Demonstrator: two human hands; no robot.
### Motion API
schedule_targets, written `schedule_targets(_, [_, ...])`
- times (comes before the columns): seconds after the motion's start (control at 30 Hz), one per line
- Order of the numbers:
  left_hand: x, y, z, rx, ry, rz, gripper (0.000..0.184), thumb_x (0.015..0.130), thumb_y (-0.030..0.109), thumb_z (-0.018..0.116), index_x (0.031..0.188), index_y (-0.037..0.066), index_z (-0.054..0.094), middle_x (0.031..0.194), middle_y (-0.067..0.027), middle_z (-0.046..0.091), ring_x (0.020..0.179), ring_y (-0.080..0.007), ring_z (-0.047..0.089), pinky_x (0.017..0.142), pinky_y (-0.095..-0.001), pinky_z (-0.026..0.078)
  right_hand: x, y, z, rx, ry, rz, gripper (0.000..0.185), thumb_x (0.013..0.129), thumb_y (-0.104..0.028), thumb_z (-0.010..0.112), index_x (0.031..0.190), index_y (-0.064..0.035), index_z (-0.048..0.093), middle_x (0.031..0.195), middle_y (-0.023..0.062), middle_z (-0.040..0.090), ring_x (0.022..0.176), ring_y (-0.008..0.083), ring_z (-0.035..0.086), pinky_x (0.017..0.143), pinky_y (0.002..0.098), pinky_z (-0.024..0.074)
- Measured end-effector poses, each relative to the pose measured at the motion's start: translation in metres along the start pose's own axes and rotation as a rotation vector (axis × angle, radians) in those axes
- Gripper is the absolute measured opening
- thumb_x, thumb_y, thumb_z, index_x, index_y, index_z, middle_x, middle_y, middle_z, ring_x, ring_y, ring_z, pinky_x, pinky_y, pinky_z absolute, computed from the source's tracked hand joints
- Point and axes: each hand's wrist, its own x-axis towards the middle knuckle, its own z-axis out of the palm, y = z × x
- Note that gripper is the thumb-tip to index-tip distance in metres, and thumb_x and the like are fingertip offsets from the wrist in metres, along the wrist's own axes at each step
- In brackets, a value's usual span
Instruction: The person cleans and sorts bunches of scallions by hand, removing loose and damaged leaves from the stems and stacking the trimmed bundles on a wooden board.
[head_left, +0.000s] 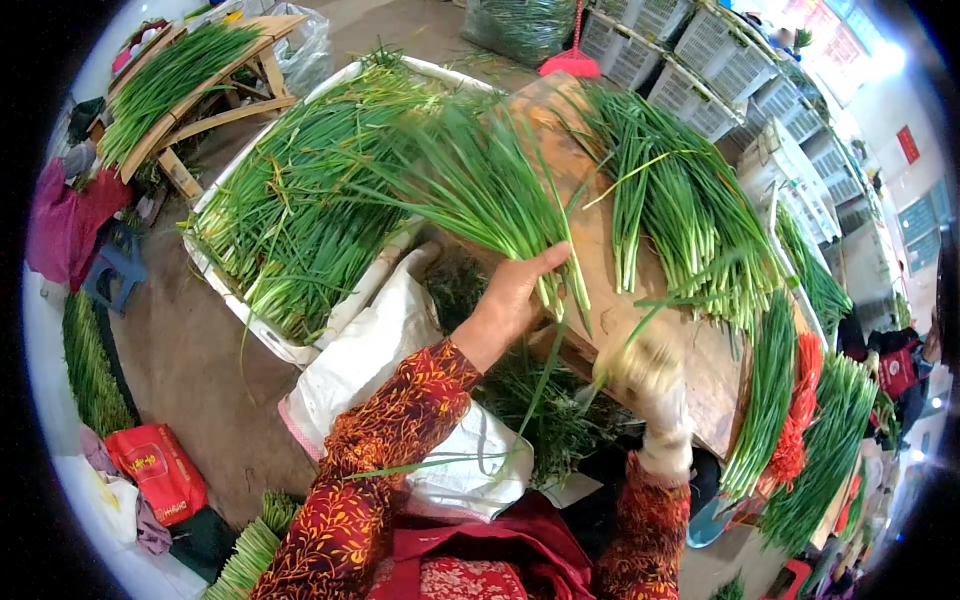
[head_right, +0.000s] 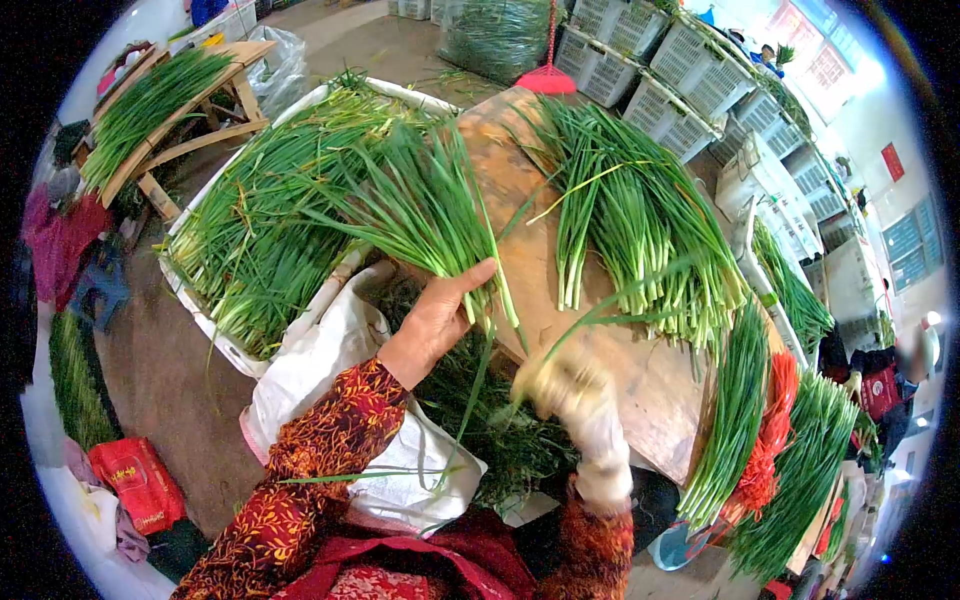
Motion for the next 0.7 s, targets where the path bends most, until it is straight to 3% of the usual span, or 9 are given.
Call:
schedule_targets(0.07, [-0.005, 0.006, 0.006, 0.032, 0.058, 0.031, 0.014, 0.078, 0.015, 0.066, 0.088, 0.008, 0.059, 0.078, 0.0004, 0.060, 0.064, -0.0103, 0.057, 0.055, -0.0246, 0.047, -0.021, -0.004, -0.006, -0.258, -0.474, 0.393, 0.022, 0.080, -0.022, 0.063, 0.087, -0.0008, 0.062, 0.072, 0.0040, 0.062, 0.061, 0.0077, 0.052, 0.058, 0.0223, 0.0441])
schedule_targets(0.1, [-0.006, 0.005, 0.006, 0.061, 0.042, 0.060, 0.015, 0.078, 0.015, 0.066, 0.089, 0.008, 0.059, 0.077, 0.0002, 0.060, 0.064, -0.0102, 0.056, 0.054, -0.0242, 0.047, -0.020, -0.015, -0.001, -0.548, -0.479, 0.453, 0.021, 0.079, -0.022, 0.064, 0.085, -0.0014, 0.064, 0.074, 0.0024, 0.061, 0.061, 0.0093, 0.052, 0.060, 0.0238, 0.0433])
schedule_targets(0.13, [-0.006, 0.004, 0.007, 0.092, 0.023, 0.086, 0.015, 0.078, 0.015, 0.066, 0.089, 0.007, 0.059, 0.077, 0.0000, 0.060, 0.063, -0.0101, 0.056, 0.053, -0.0239, 0.046, -0.024, 0.005, -0.007, -0.876, -0.180, -0.076, 0.021, 0.078, -0.022, 0.064, 0.088, -0.0037, 0.063, 0.074, 0.0027, 0.060, 0.062, 0.0108, 0.052, 0.061, 0.0236, 0.0430])
schedule_targets(0.2, [-0.007, -0.004, 0.009, 0.145, 0.017, 0.064, 0.016, 0.077, 0.015, 0.067, 0.089, 0.007, 0.059, 0.076, -0.0002, 0.060, 0.063, -0.0100, 0.056, 0.053, -0.0238, 0.046, -0.003, -0.010, -0.010, -0.641, 0.197, -0.003, 0.022, 0.079, -0.021, 0.063, 0.092, -0.0038, 0.062, 0.075, 0.0043, 0.061, 0.063, 0.0121, 0.052, 0.062, 0.0233, 0.0426])
schedule_targets(0.23, [-0.007, -0.005, 0.011, 0.199, 0.013, 0.061, 0.017, 0.077, 0.015, 0.067, 0.089, 0.006, 0.059, 0.076, -0.0004, 0.060, 0.063, -0.0100, 0.056, 0.052, -0.0236, 0.046, 0.010, -0.013, -0.015, -0.727, 0.228, -0.104, 0.029, 0.079, -0.027, 0.063, 0.096, -0.0037, 0.062, 0.080, 0.0111, 0.063, 0.069, 0.0203, 0.059, 0.063, 0.0280, 0.0452])
schedule_targets(0.33, [-0.014, -0.003, 0.018, 0.243, -0.090, 0.094, 0.017, 0.077, 0.014, 0.067, 0.090, 0.005, 0.059, 0.076, -0.0012, 0.060, 0.064, -0.0099, 0.057, 0.052, -0.0231, 0.046, 0.036, -0.012, -0.007, -0.749, 0.152, 0.004, 0.028, 0.080, -0.025, 0.061, 0.096, -0.0025, 0.062, 0.073, 0.0080, 0.061, 0.065, 0.0156, 0.057, 0.061, 0.0275, 0.0444])
schedule_targets(0.37, [-0.011, -0.001, 0.018, 0.244, -0.092, 0.100, 0.017, 0.077, 0.014, 0.067, 0.090, 0.005, 0.059, 0.076, -0.0012, 0.060, 0.064, -0.0099, 0.057, 0.052, -0.0231, 0.046, 0.042, -0.008, -0.007, -0.584, 0.112, 0.119, 0.026, 0.084, -0.024, 0.057, 0.095, -0.0014, 0.062, 0.066, 0.0032, 0.057, 0.061, 0.0112, 0.051, 0.057, 0.0259, 0.0422])
schedule_targets(0.5, [-0.010, 0.000, 0.016, 0.418, -0.121, 0.149, 0.018, 0.080, 0.020, 0.063, 0.088, 0.004, 0.057, 0.071, -0.0021, 0.060, 0.059, -0.0099, 0.055, 0.052, -0.0224, 0.044, 0.043, 0.005, -0.017, -0.235, 0.040, 0.168, 0.027, 0.086, -0.027, 0.055, 0.094, -0.0030, 0.062, 0.064, -0.0018, 0.056, 0.053, 0.0040, 0.042, 0.049, 0.0178, 0.0333])
schedule_targets(0.7, [-0.011, 0.004, 0.019, 0.478, -0.145, 0.136, 0.021, 0.079, 0.024, 0.064, 0.082, 0.005, 0.056, 0.062, 0.0004, 0.053, 0.054, -0.0089, 0.053, 0.050, -0.0214, 0.043, 0.044, 0.015, -0.004, -0.176, 0.224, 0.079, 0.026, 0.088, -0.028, 0.052, 0.094, -0.0034, 0.060, 0.062, -0.0011, 0.056, 0.049, 0.0024, 0.040, 0.046, 0.0152, 0.0307])
